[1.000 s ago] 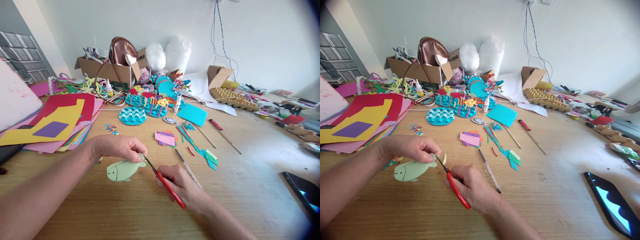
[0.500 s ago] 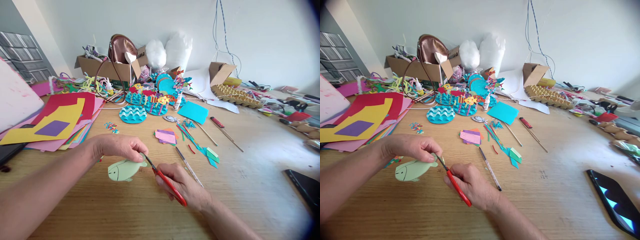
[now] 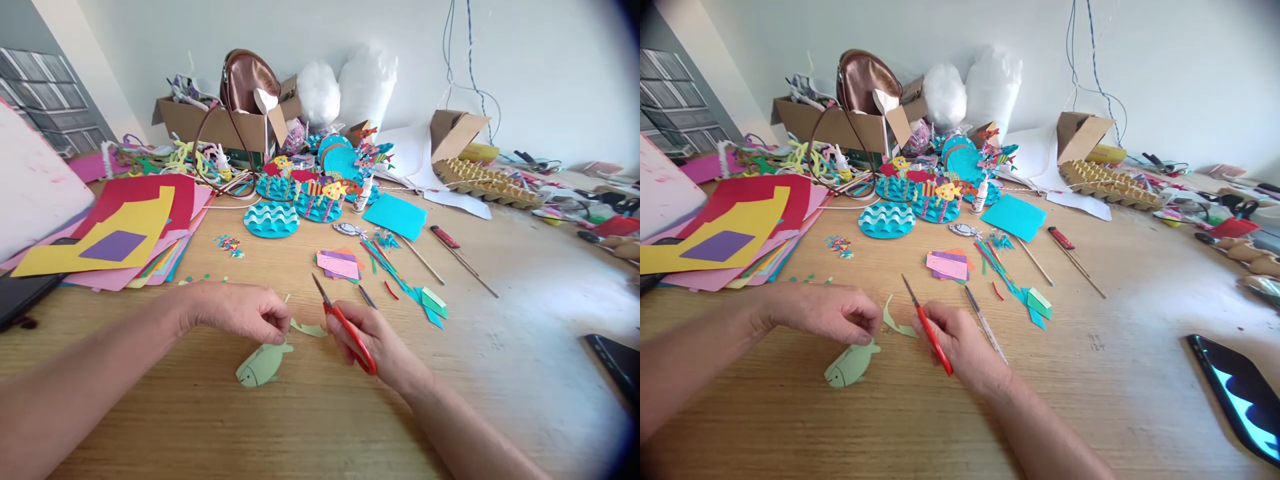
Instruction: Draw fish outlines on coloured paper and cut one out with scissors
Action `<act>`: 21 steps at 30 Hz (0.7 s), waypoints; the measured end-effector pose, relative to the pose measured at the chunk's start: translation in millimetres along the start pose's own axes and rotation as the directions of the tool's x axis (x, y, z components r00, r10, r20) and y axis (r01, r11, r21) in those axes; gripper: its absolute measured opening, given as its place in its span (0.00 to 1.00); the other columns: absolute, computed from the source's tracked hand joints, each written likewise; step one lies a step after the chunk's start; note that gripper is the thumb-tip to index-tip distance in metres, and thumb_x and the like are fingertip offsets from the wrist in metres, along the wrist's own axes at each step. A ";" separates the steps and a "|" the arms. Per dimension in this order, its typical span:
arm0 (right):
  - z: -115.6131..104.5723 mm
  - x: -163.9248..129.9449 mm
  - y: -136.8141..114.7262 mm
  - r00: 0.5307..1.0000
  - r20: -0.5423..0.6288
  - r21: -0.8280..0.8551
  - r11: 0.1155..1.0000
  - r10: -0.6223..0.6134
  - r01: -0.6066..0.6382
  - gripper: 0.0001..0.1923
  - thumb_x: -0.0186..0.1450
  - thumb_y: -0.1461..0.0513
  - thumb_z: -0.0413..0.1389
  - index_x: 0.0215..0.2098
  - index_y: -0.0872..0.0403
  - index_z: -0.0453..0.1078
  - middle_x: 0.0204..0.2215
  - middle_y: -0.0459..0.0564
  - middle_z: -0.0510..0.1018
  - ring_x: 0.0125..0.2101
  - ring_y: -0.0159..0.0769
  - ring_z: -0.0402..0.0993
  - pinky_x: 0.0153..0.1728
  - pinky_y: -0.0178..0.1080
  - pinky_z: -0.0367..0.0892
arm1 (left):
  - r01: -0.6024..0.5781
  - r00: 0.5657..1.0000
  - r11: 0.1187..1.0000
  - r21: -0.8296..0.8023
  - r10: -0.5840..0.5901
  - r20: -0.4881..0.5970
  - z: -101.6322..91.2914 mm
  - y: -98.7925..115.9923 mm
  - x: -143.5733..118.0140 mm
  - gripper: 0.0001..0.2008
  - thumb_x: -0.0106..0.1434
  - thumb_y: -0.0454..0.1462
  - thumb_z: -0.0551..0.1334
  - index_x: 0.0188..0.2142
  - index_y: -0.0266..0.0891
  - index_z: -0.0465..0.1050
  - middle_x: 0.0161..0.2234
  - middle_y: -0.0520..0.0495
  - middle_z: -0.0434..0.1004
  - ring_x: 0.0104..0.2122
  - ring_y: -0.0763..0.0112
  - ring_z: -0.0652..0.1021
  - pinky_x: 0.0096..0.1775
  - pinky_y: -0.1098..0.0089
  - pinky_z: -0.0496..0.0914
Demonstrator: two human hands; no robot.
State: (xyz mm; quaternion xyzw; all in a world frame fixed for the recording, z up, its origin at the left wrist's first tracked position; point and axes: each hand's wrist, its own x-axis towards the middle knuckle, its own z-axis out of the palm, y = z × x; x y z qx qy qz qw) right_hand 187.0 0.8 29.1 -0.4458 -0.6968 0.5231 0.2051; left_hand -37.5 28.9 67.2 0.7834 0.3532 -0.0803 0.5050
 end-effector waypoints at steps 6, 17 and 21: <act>-7.1 10.7 9.0 0.980 -0.198 -0.469 0.878 -0.001 -0.094 0.12 0.55 0.62 0.58 0.25 0.51 0.56 0.19 0.40 0.63 0.20 0.30 0.55 0.20 0.32 0.48 | 0.089 0.965 0.945 0.315 -0.003 -0.262 12.2 9.5 -3.4 0.05 0.58 0.34 0.55 0.31 0.41 0.70 0.30 0.52 0.73 0.30 0.69 0.72 0.30 0.72 0.61; -9.2 13.8 13.0 0.947 -0.305 -0.333 0.943 -0.100 -0.007 0.08 0.56 0.65 0.53 0.26 0.51 0.57 0.20 0.40 0.64 0.21 0.30 0.57 0.22 0.33 0.51 | 0.005 0.866 0.960 0.281 0.137 -0.481 40.6 -6.5 47.7 0.03 0.53 0.31 0.57 0.25 0.40 0.67 0.29 0.49 0.69 0.32 0.64 0.70 0.35 0.68 0.60; -12.2 15.4 11.6 0.920 -0.388 -0.062 0.998 -0.051 0.029 0.06 0.54 0.63 0.55 0.27 0.52 0.60 0.23 0.41 0.66 0.23 0.30 0.61 0.23 0.33 0.55 | -0.008 0.850 0.990 0.140 0.080 -0.521 27.6 -4.2 45.1 0.04 0.53 0.33 0.55 0.23 0.40 0.64 0.24 0.52 0.66 0.26 0.69 0.67 0.29 0.70 0.58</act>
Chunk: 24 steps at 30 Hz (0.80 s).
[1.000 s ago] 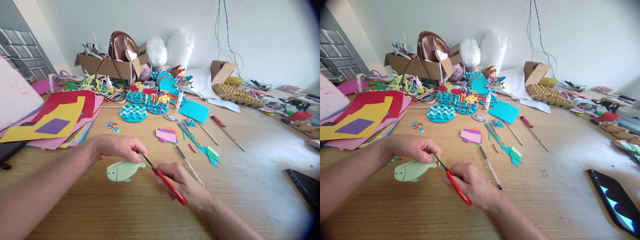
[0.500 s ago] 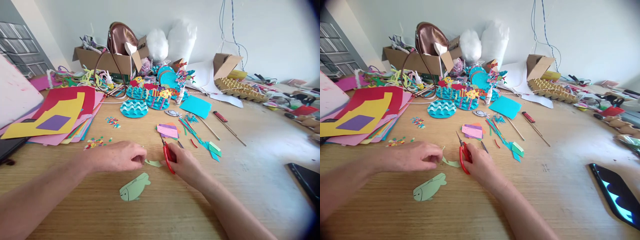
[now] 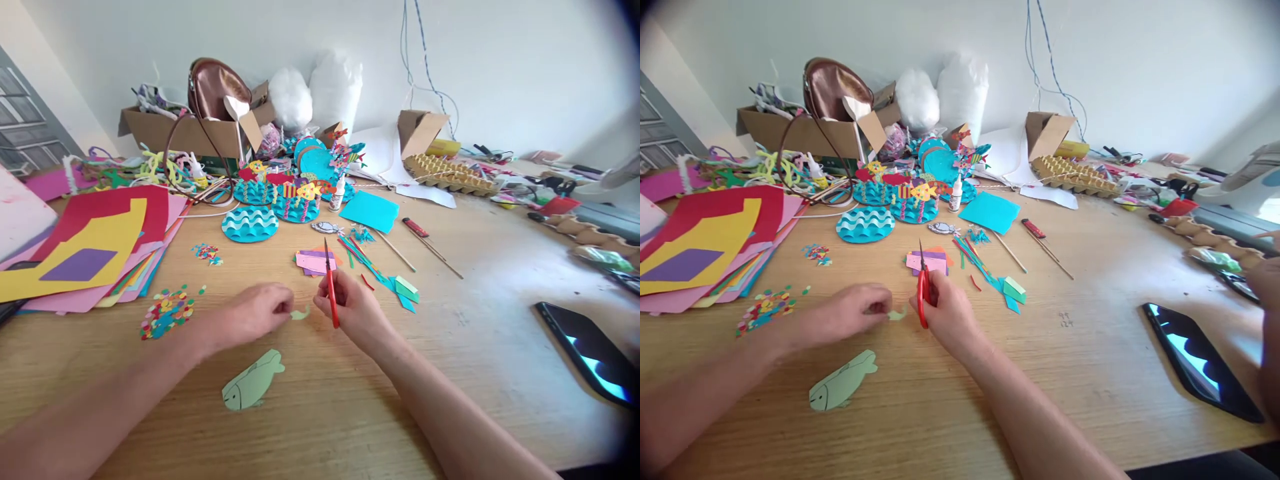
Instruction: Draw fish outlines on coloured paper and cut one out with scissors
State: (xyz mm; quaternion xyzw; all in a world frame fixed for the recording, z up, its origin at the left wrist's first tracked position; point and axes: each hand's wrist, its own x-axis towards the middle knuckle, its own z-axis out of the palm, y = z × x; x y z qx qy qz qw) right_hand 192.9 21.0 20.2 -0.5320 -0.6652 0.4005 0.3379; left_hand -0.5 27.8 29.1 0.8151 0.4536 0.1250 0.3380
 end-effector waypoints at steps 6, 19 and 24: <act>-2.4 -6.4 -20.9 0.995 0.026 0.378 0.920 0.099 -0.101 0.09 0.51 0.61 0.57 0.26 0.52 0.60 0.22 0.40 0.65 0.21 0.27 0.60 0.22 0.33 0.56 | 0.056 0.992 0.913 -0.403 -0.097 -0.082 -16.8 12.9 -3.9 0.08 0.58 0.42 0.54 0.28 0.40 0.62 0.24 0.55 0.60 0.25 0.73 0.63 0.28 0.73 0.60; 3.1 -11.7 -16.8 0.992 0.103 0.551 0.826 0.070 -0.115 0.11 0.53 0.59 0.62 0.31 0.53 0.65 0.28 0.42 0.70 0.25 0.28 0.60 0.24 0.32 0.55 | -0.038 0.955 0.558 -0.829 -0.223 -0.195 -11.1 25.2 5.5 0.09 0.54 0.38 0.64 0.25 0.39 0.64 0.23 0.58 0.61 0.26 0.76 0.62 0.30 0.75 0.58; 8.3 -12.1 -12.8 0.997 0.062 0.586 0.807 0.050 -0.077 0.14 0.52 0.59 0.63 0.33 0.52 0.65 0.32 0.43 0.71 0.28 0.30 0.62 0.26 0.32 0.56 | -0.053 0.963 0.451 -0.891 -0.213 -0.165 -4.0 37.7 10.1 0.07 0.53 0.37 0.65 0.27 0.39 0.67 0.26 0.57 0.65 0.29 0.76 0.67 0.34 0.75 0.63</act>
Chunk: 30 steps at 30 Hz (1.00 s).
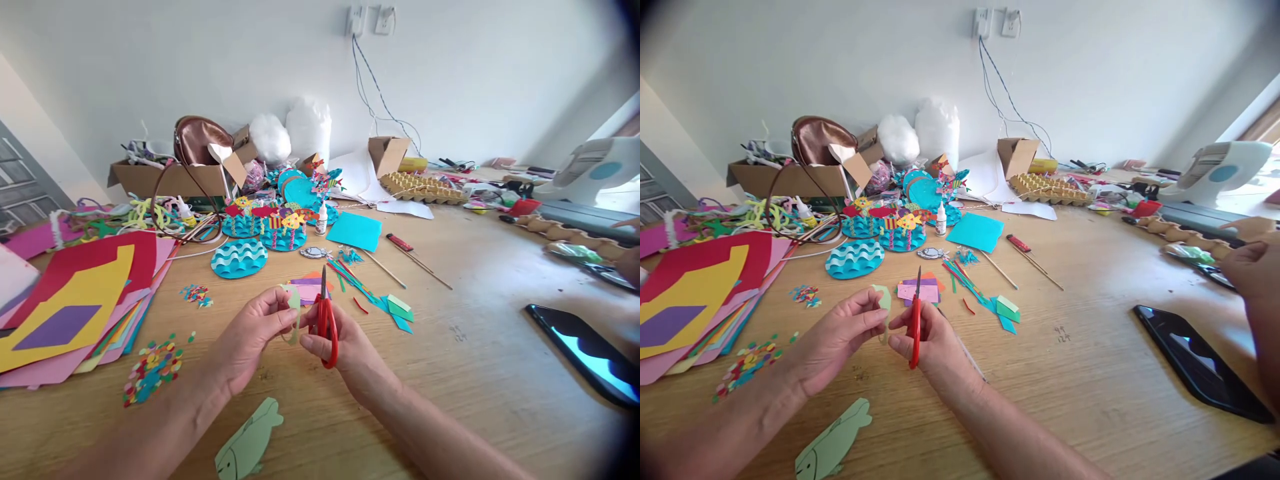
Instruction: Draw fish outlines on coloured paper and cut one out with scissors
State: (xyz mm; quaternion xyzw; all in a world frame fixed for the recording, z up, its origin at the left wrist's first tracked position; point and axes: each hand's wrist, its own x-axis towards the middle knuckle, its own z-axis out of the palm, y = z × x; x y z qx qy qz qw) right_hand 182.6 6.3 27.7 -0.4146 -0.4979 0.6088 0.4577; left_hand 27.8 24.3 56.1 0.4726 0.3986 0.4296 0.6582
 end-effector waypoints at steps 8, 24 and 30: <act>5.6 -2.8 -4.0 0.997 -0.007 0.051 0.995 0.081 -0.080 0.17 0.49 0.58 0.64 0.30 0.52 0.62 0.28 0.42 0.69 0.25 0.29 0.61 0.22 0.31 0.54 | -0.013 0.997 1.000 -0.002 0.013 -0.073 -1.3 -2.6 -0.5 0.06 0.51 0.37 0.65 0.25 0.38 0.69 0.24 0.56 0.69 0.28 0.75 0.69 0.36 0.73 0.65; -0.3 1.6 0.3 0.996 -0.002 0.101 0.991 0.089 -0.089 0.14 0.51 0.60 0.63 0.31 0.54 0.64 0.27 0.42 0.69 0.23 0.26 0.60 0.22 0.31 0.53 | -0.054 0.974 0.991 -0.120 0.026 -0.224 -6.0 -4.6 0.3 0.10 0.47 0.37 0.68 0.24 0.38 0.67 0.24 0.55 0.70 0.27 0.75 0.71 0.35 0.72 0.68; 0.3 2.3 1.6 0.992 -0.040 0.116 0.987 0.120 -0.115 0.18 0.49 0.58 0.65 0.33 0.53 0.64 0.27 0.41 0.67 0.24 0.27 0.60 0.22 0.31 0.53 | -0.014 0.982 0.998 -0.062 0.002 -0.191 -2.2 -9.4 -2.2 0.10 0.48 0.39 0.68 0.24 0.38 0.69 0.23 0.55 0.71 0.27 0.74 0.71 0.36 0.71 0.68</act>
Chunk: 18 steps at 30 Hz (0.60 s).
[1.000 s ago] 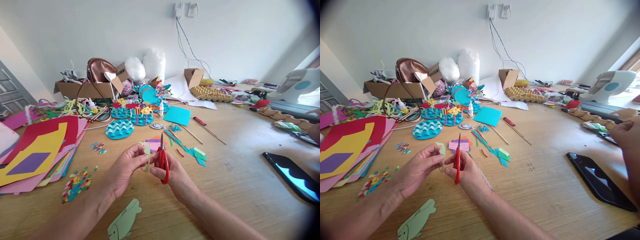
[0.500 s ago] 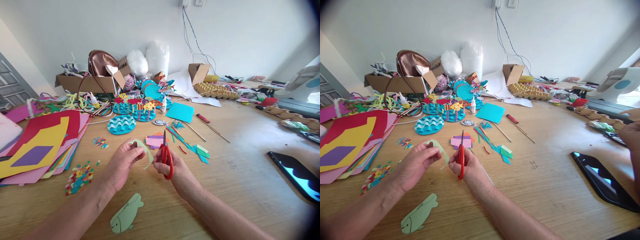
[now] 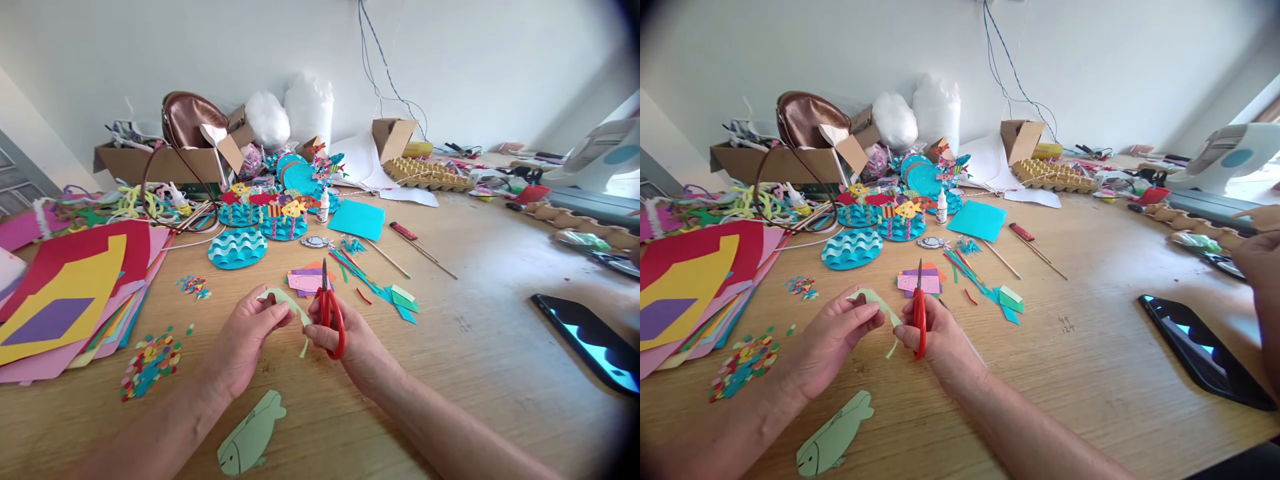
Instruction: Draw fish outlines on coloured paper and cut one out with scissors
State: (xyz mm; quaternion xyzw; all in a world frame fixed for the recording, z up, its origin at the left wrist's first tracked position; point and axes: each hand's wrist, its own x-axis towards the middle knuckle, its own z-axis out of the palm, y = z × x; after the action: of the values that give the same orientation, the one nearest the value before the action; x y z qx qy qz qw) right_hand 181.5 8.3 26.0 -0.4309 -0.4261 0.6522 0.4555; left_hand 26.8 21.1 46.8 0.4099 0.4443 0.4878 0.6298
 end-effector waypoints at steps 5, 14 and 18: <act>-0.6 0.4 0.6 1.000 -0.027 -0.057 0.998 0.009 -0.011 0.16 0.49 0.58 0.64 0.31 0.53 0.64 0.27 0.42 0.66 0.23 0.27 0.59 0.21 0.31 0.53 | -0.033 0.999 0.999 0.026 0.033 -0.004 -2.6 -3.4 1.8 0.09 0.49 0.40 0.67 0.24 0.39 0.70 0.25 0.54 0.71 0.29 0.73 0.71 0.38 0.71 0.67; -1.5 2.2 -5.4 0.996 -0.086 -0.055 0.998 0.033 -0.038 0.16 0.49 0.59 0.64 0.32 0.53 0.64 0.26 0.41 0.67 0.23 0.27 0.59 0.22 0.32 0.52 | -0.088 0.996 0.982 0.164 0.084 0.034 -8.9 -2.7 3.8 0.06 0.54 0.39 0.63 0.26 0.39 0.71 0.25 0.55 0.72 0.30 0.73 0.71 0.37 0.73 0.64; -0.8 1.2 -5.1 0.996 -0.082 -0.069 0.997 0.023 -0.029 0.16 0.49 0.58 0.63 0.32 0.53 0.63 0.25 0.41 0.66 0.22 0.27 0.59 0.22 0.32 0.51 | -0.113 0.994 0.980 0.163 0.111 0.017 -10.4 -2.7 5.8 0.07 0.55 0.40 0.63 0.26 0.40 0.72 0.24 0.54 0.72 0.30 0.73 0.71 0.36 0.73 0.65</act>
State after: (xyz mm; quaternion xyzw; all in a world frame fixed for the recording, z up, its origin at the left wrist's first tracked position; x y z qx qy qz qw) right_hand 183.2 10.7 30.4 -0.4783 -0.4243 0.6247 0.4483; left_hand 18.3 27.1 40.4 0.4865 0.4565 0.4827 0.5674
